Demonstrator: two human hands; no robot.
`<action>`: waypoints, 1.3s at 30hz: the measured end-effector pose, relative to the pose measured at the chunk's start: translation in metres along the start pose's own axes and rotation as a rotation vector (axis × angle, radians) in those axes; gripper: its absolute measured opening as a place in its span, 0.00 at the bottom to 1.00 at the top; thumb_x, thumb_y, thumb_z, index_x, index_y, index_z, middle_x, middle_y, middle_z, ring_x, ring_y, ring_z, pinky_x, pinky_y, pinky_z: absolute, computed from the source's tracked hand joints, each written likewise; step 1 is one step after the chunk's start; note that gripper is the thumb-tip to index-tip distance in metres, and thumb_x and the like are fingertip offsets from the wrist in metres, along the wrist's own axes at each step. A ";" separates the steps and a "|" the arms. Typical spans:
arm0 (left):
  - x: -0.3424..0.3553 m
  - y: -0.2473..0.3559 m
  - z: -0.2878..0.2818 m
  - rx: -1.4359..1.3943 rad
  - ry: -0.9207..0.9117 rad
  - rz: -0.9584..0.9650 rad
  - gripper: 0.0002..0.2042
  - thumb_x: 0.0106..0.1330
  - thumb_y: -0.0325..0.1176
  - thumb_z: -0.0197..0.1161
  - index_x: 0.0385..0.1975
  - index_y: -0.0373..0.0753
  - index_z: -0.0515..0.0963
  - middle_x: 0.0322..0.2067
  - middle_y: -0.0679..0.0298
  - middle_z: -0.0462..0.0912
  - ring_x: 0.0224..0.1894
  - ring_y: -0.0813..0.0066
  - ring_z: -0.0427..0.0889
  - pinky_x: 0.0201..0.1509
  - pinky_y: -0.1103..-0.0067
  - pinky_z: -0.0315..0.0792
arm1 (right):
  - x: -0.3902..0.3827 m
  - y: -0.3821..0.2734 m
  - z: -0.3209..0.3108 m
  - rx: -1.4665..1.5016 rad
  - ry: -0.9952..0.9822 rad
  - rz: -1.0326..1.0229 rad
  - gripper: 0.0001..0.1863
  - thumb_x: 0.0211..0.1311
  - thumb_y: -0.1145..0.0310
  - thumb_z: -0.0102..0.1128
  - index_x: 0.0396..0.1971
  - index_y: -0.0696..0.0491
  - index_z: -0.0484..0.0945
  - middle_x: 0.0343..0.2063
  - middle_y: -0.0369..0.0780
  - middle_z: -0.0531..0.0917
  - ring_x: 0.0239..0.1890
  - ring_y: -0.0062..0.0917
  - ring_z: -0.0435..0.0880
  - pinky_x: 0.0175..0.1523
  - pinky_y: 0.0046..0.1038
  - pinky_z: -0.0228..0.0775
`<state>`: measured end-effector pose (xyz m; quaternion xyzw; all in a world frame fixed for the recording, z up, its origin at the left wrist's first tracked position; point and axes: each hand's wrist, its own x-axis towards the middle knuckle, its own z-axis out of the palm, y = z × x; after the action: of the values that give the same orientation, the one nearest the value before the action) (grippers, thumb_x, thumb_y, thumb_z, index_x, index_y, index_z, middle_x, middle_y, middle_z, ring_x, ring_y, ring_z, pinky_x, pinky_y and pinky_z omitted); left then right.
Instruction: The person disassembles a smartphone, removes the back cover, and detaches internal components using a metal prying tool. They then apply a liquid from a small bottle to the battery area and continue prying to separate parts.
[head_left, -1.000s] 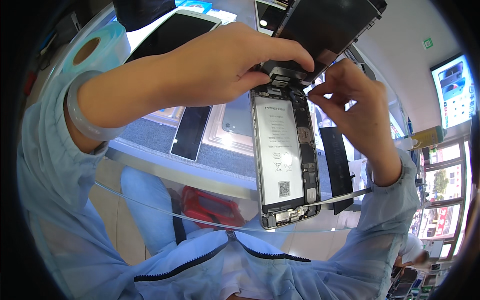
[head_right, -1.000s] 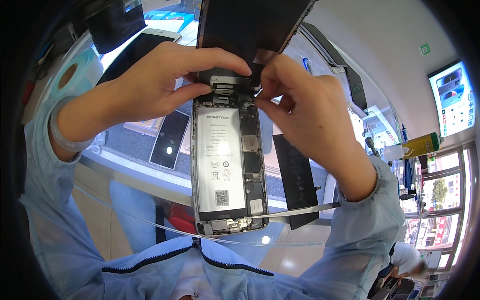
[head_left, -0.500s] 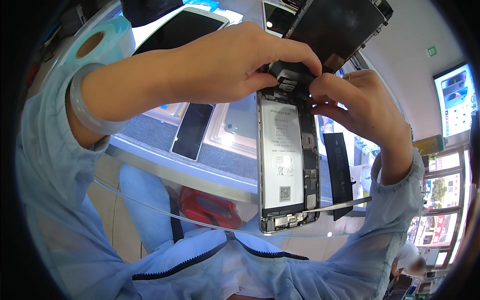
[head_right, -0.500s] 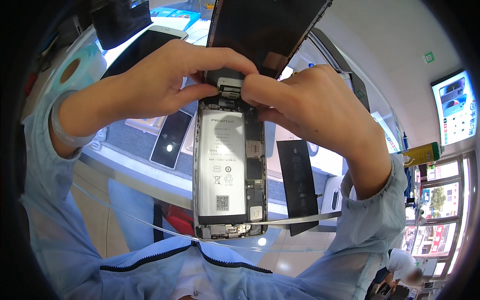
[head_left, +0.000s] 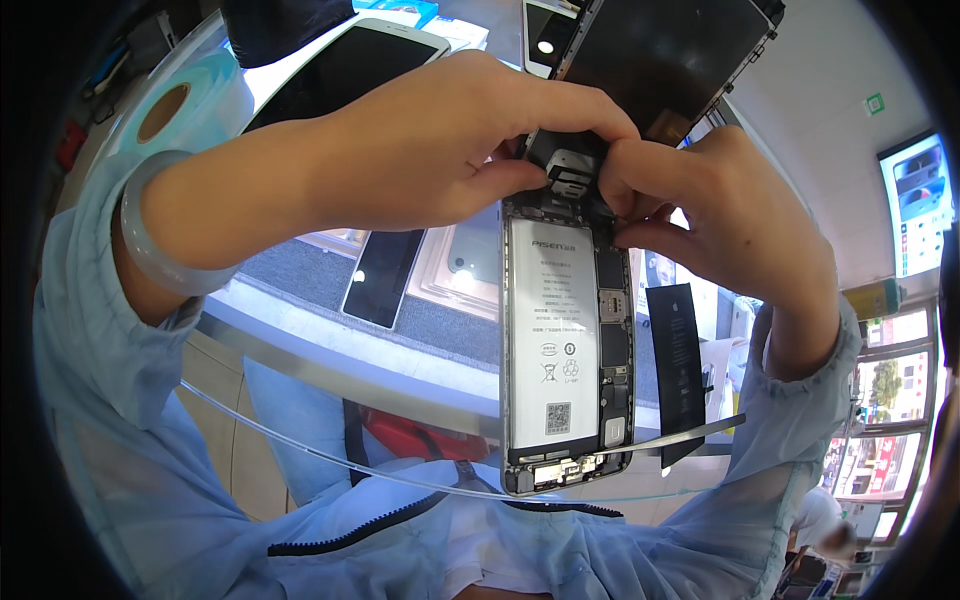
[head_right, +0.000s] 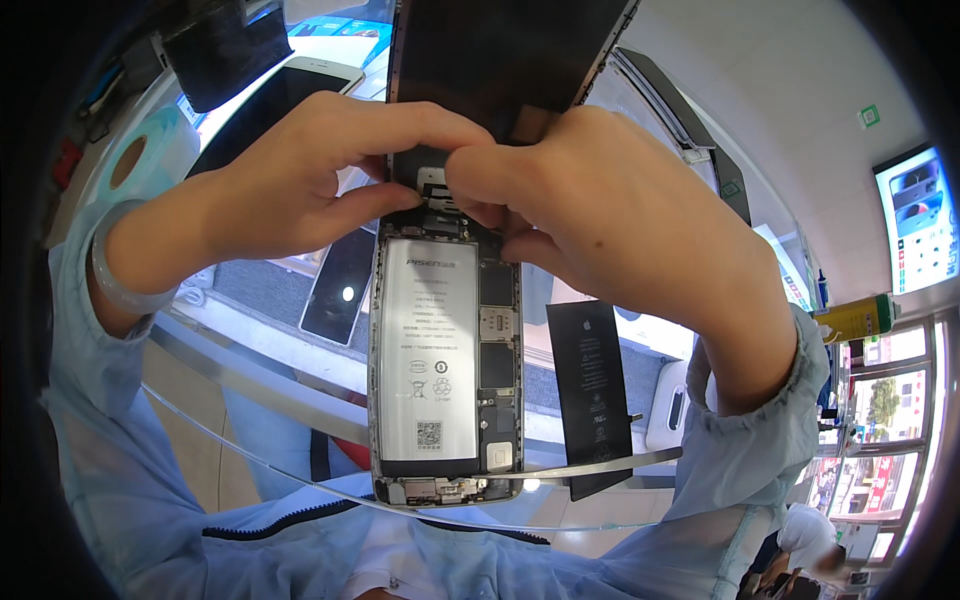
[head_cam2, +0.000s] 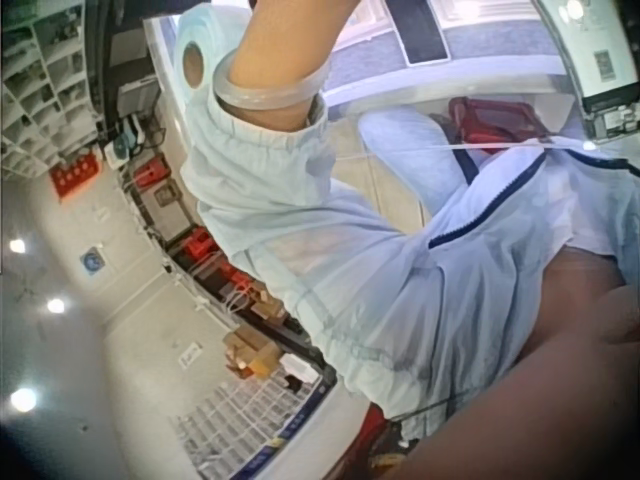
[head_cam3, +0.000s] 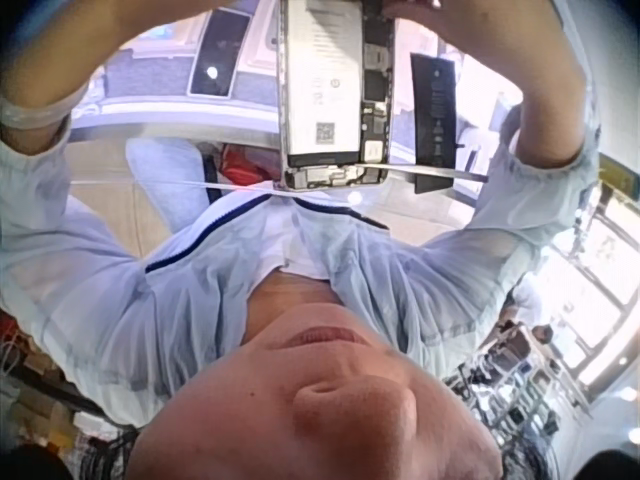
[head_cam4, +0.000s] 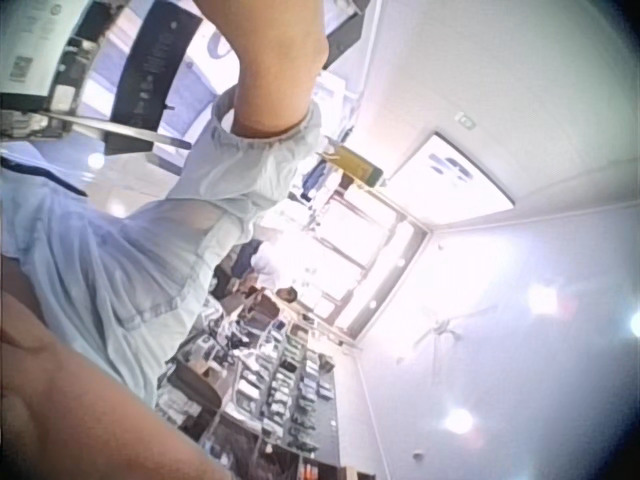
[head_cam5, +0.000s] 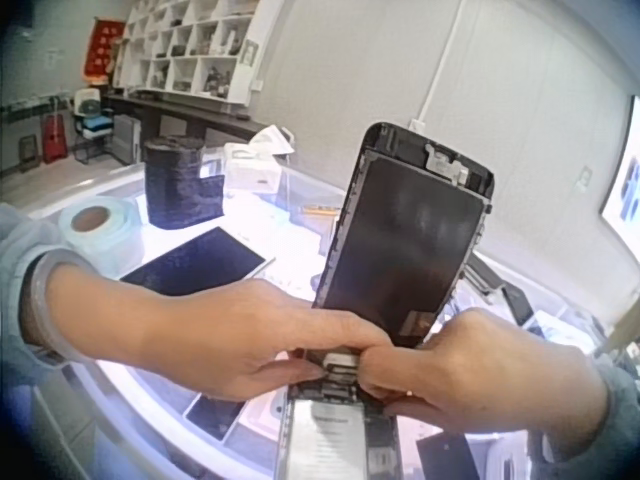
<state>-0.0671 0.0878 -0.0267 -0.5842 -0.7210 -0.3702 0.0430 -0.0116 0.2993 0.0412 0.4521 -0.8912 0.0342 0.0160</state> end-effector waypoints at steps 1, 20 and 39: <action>0.000 0.000 0.000 -0.009 0.001 0.003 0.24 0.52 0.15 0.59 0.51 0.38 0.72 0.44 0.58 0.80 0.41 0.63 0.81 0.41 0.77 0.77 | 0.000 -0.001 -0.002 -0.014 -0.018 0.014 0.15 0.40 0.79 0.69 0.26 0.53 0.70 0.20 0.39 0.82 0.25 0.32 0.84 0.27 0.27 0.72; 0.003 0.001 0.001 -0.046 -0.009 -0.046 0.26 0.54 0.15 0.59 0.54 0.41 0.71 0.47 0.60 0.79 0.41 0.67 0.82 0.41 0.78 0.77 | -0.023 -0.010 0.015 -0.150 0.118 0.044 0.12 0.43 0.80 0.64 0.26 0.54 0.70 0.16 0.38 0.76 0.18 0.32 0.79 0.22 0.27 0.68; 0.002 0.002 -0.001 -0.021 -0.012 -0.060 0.26 0.53 0.15 0.59 0.54 0.40 0.71 0.49 0.60 0.78 0.39 0.67 0.82 0.39 0.79 0.76 | -0.019 -0.009 0.014 -0.145 0.123 0.054 0.12 0.45 0.77 0.67 0.28 0.54 0.71 0.17 0.39 0.78 0.18 0.34 0.79 0.23 0.31 0.67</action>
<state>-0.0665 0.0893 -0.0243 -0.5650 -0.7344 -0.3754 0.0216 0.0069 0.3087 0.0264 0.4228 -0.9004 -0.0021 0.1025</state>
